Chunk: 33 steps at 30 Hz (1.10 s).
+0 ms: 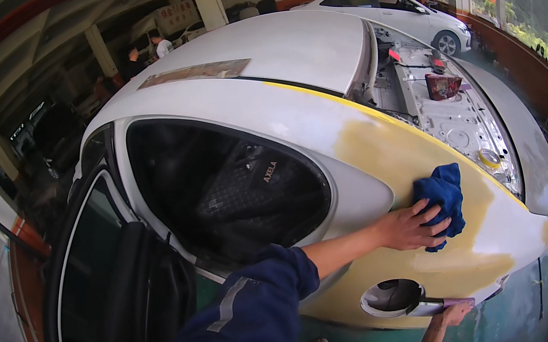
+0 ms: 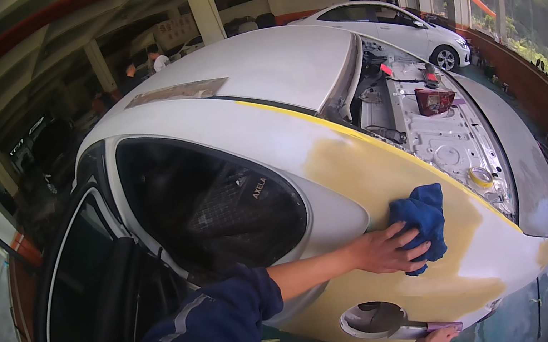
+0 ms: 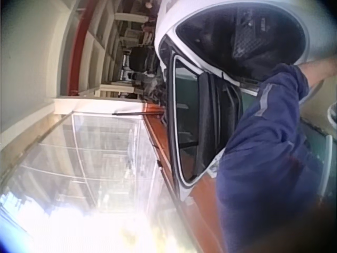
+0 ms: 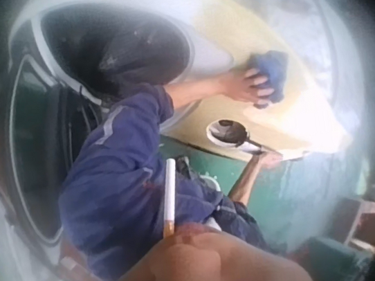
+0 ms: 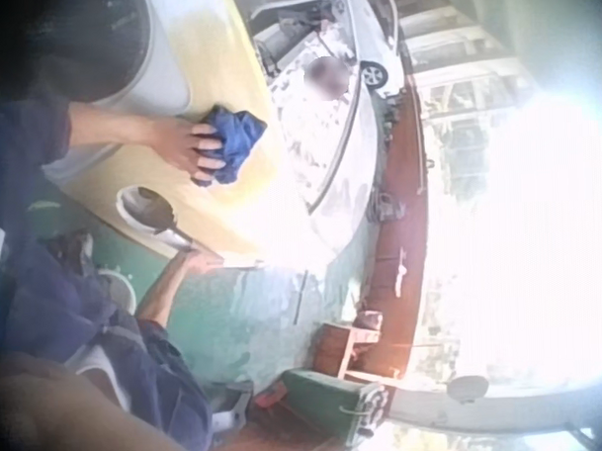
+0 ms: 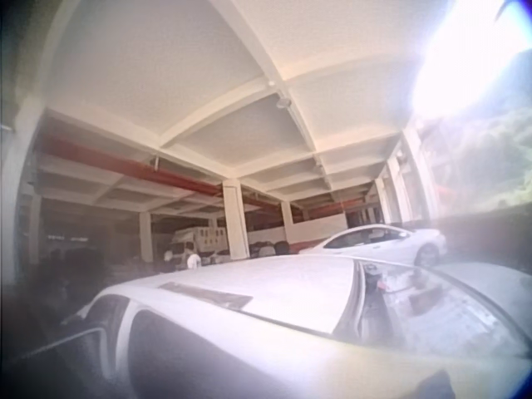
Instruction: The person sands the surface of a white car door using a sanding block and wipes the area with a blue cloth. The door is partially masked with yellow tape, and the person alternates between sanding and wiping to remove dust.
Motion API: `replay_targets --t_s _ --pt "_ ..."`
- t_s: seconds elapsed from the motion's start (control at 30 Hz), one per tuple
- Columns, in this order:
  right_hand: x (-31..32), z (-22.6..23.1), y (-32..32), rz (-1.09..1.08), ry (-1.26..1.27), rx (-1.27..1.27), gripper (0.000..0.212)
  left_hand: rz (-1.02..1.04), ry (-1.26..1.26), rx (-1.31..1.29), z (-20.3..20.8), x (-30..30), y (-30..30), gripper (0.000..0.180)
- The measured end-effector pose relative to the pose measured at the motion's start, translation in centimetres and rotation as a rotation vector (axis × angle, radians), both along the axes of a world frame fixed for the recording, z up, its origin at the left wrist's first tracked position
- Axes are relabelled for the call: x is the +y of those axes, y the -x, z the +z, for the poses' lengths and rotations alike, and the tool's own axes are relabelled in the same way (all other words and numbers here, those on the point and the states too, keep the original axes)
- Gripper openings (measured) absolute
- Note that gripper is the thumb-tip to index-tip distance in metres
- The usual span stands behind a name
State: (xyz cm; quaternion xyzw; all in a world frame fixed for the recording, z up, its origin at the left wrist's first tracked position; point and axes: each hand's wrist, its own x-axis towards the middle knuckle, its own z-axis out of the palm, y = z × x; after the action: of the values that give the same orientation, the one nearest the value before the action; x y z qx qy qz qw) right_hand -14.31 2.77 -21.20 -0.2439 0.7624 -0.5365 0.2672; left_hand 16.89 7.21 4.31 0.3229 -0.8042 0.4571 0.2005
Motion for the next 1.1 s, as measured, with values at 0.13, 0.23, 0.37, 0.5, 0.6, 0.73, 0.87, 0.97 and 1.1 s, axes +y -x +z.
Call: replay_targets --t_s 0.13,0.23,0.37,0.5,0.6,0.73,0.87,0.97,1.1 --pt "4.7 -2.1 -5.2 0.055 0.135 0.108 0.057 -0.003 -0.021 0.001 -0.3 0.5 -0.6 0.057" --pt "3.6 -1.4 -3.2 0.11 0.073 0.041 0.06 -0.008 0.016 0.012 -0.3 0.6 -0.7 0.057" --pt "-1.5 -1.1 3.2 -0.031 0.172 -0.437 0.057 -0.02 0.031 0.017 -0.2 -0.2 -0.1 0.058" --pt "3.2 -2.2 -4.3 -0.013 0.09 0.114 0.059 -0.018 0.035 0.016 -0.2 -0.1 -0.2 0.057" --pt "1.8 -1.2 -2.6 0.013 0.011 0.024 0.058 0.0 0.016 -0.004 -0.4 0.3 -0.7 0.056" --pt "-0.9 -1.2 2.0 -0.054 -0.002 0.001 0.055 -0.002 0.012 0.006 0.1 0.1 0.0 0.054" --pt "3.2 -1.7 -4.0 0.003 0.065 0.164 0.056 -0.001 0.015 -0.004 -0.4 -0.1 -0.1 0.052" --pt "2.9 -1.4 -3.0 0.061 0.066 0.178 0.058 0.026 0.014 -0.018 -0.4 0.8 -0.9 0.051" --pt "-2.9 -1.7 3.7 -0.105 -0.014 -0.178 0.061 -0.011 0.03 0.011 0.2 -0.1 0.3 0.051"
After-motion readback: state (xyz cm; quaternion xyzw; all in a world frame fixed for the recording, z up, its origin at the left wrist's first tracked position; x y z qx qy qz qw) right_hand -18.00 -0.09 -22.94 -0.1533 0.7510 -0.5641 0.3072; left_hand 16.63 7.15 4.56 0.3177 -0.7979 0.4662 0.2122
